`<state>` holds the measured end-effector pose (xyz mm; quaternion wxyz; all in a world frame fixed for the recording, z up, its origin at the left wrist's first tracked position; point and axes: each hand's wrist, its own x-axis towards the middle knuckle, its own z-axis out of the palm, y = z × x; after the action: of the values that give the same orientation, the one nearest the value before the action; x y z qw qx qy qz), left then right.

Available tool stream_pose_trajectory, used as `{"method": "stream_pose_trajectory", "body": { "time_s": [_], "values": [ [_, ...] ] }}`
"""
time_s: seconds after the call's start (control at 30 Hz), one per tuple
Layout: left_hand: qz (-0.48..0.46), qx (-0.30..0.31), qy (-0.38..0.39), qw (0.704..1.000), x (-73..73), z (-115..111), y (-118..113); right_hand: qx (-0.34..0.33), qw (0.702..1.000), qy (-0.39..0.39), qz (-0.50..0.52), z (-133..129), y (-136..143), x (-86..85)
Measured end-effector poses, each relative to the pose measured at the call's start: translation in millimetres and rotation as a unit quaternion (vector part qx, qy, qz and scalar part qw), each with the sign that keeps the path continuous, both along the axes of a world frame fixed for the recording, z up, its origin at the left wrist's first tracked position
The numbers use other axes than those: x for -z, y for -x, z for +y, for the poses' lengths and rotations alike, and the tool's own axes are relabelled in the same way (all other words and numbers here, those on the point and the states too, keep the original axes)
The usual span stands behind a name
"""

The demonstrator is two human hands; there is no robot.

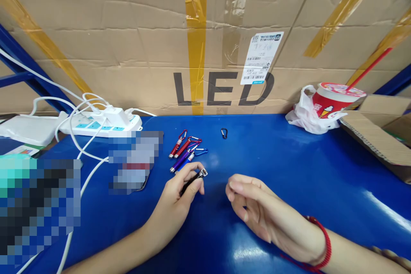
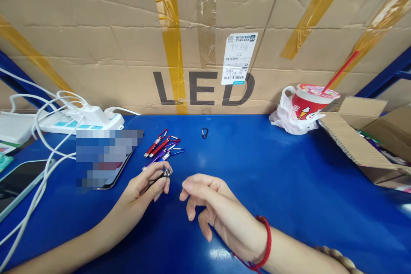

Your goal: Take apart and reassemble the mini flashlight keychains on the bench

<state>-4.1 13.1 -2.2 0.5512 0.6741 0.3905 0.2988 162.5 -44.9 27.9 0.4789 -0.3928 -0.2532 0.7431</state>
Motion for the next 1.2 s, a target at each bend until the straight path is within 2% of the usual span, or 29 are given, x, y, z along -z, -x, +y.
{"method": "stream_pose_trajectory", "body": {
  "time_s": [0.43,0.9,1.2],
  "values": [
    [-0.002,0.005,-0.002,1.0,-1.2,0.7,-1.0,-0.081,0.995,-0.037,-0.033,-3.2,-3.4,1.2],
    [-0.009,0.003,-0.003,1.0,2.0,1.8,-0.2,-0.035,0.998,-0.024,-0.052,-0.7,-2.2,1.3],
    [-0.015,0.006,-0.003,1.0,2.6,0.3,0.8,-0.034,0.998,-0.017,-0.048,-0.5,-2.2,4.7]
  ]
}}
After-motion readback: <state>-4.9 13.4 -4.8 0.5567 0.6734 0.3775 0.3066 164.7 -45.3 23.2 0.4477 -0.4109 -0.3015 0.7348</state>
